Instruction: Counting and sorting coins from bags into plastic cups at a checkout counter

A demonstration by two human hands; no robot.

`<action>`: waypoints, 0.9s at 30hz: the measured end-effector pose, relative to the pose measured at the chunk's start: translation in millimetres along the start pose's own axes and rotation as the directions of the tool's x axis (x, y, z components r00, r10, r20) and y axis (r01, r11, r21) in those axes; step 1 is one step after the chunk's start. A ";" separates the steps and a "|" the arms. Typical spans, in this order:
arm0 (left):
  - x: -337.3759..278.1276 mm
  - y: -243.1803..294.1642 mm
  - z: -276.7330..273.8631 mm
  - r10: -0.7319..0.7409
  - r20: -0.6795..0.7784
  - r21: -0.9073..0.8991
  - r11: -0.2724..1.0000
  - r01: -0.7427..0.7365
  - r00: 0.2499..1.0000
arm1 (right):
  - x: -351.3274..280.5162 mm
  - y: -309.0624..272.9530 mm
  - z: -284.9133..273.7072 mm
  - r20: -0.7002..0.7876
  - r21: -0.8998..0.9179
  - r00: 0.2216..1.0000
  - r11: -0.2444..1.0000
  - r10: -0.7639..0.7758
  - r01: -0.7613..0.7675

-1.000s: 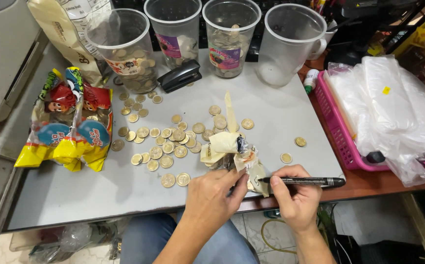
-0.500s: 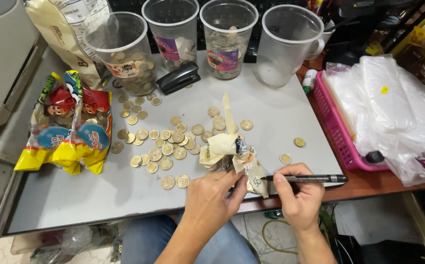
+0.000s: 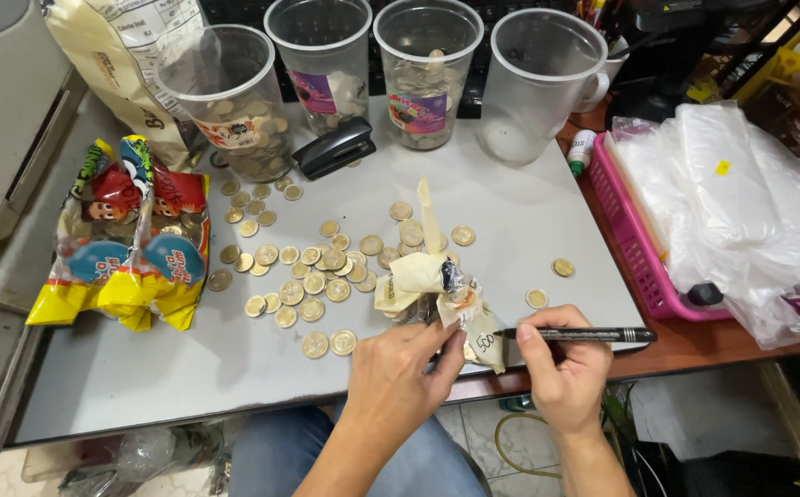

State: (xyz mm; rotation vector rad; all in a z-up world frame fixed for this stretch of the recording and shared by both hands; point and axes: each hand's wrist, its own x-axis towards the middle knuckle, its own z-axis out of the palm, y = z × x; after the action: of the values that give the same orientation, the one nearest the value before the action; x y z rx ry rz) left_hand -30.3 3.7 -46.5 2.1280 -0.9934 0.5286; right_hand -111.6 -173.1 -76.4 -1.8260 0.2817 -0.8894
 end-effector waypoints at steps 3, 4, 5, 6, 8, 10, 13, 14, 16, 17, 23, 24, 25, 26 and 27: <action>-0.6 -1.3 1.8 -0.008 -0.004 -0.010 1.000 0.007 1.000 | 1.9 1.7 0.0 0.035 -0.067 0.999 0.998 -0.019 0.021; -0.9 -0.3 1.5 -0.005 -0.003 -0.011 1.000 0.005 1.000 | 0.9 0.8 -1.5 0.032 -0.068 0.999 0.997 -0.018 0.020; -0.5 0.0 0.9 -0.005 0.000 -0.010 1.000 0.005 1.000 | 1.4 0.2 -2.0 0.022 -0.071 1.000 0.997 -0.018 0.019; -0.4 0.2 0.1 -0.005 0.002 -0.009 1.000 0.005 1.000 | 1.7 -0.4 -2.3 0.012 -0.074 1.000 0.997 -0.017 0.018; -0.6 0.3 0.4 -0.005 -0.013 0.003 1.000 0.005 1.000 | 3.0 -2.8 1.7 0.008 -0.060 1.000 0.998 -0.026 0.026; -0.8 0.3 1.8 0.002 -0.025 0.010 1.000 -0.001 1.000 | 2.2 -3.2 2.1 -0.002 -0.052 0.999 0.998 -0.033 0.033; -0.7 -0.3 1.9 -0.005 -0.012 0.015 1.000 0.005 1.000 | 1.1 -1.6 1.8 -0.006 -0.010 1.000 1.000 -0.024 0.024; -0.1 0.1 1.3 -0.009 -0.006 0.016 1.000 0.009 1.000 | 1.9 -1.5 2.1 -0.017 -0.021 0.999 0.999 -0.031 0.031; -1.1 0.8 0.1 -0.016 0.004 0.016 1.000 0.016 1.000 | 1.0 -1.8 1.3 -0.026 -0.033 0.999 0.999 -0.034 0.034; -0.7 0.7 0.2 -0.011 0.001 0.010 1.000 0.011 1.000 | 1.5 -1.9 0.3 -0.005 -0.065 0.999 0.997 -0.045 0.045; -1.3 -0.1 1.3 -0.017 0.002 0.020 1.000 0.017 1.000 | 2.8 -4.2 1.9 -0.024 -0.124 0.999 0.992 -0.040 0.036; -0.9 0.0 1.1 -0.009 0.001 0.021 1.000 0.009 1.000 | 3.2 -5.1 3.6 -0.035 -0.106 0.999 0.994 -0.041 0.037; -1.1 0.1 1.6 -0.010 0.002 0.019 1.000 0.010 1.000 | 0.5 -3.3 4.0 -0.034 -0.108 0.999 0.993 -0.040 0.036; -1.3 0.1 1.8 -0.010 0.007 0.011 1.000 0.010 1.000 | -2.3 -1.6 4.7 -0.046 0.028 0.998 0.998 -0.047 0.049; -0.8 -0.8 1.6 -0.009 0.009 0.006 1.000 0.009 1.000 | -3.7 0.1 6.6 -0.058 0.166 0.997 0.984 -0.056 0.065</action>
State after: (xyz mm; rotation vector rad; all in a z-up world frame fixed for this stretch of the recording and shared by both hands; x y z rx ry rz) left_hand -30.1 3.2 -48.4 2.1407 -0.9875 0.5184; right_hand -109.7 -166.4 -79.4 -1.6639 0.1792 -0.9758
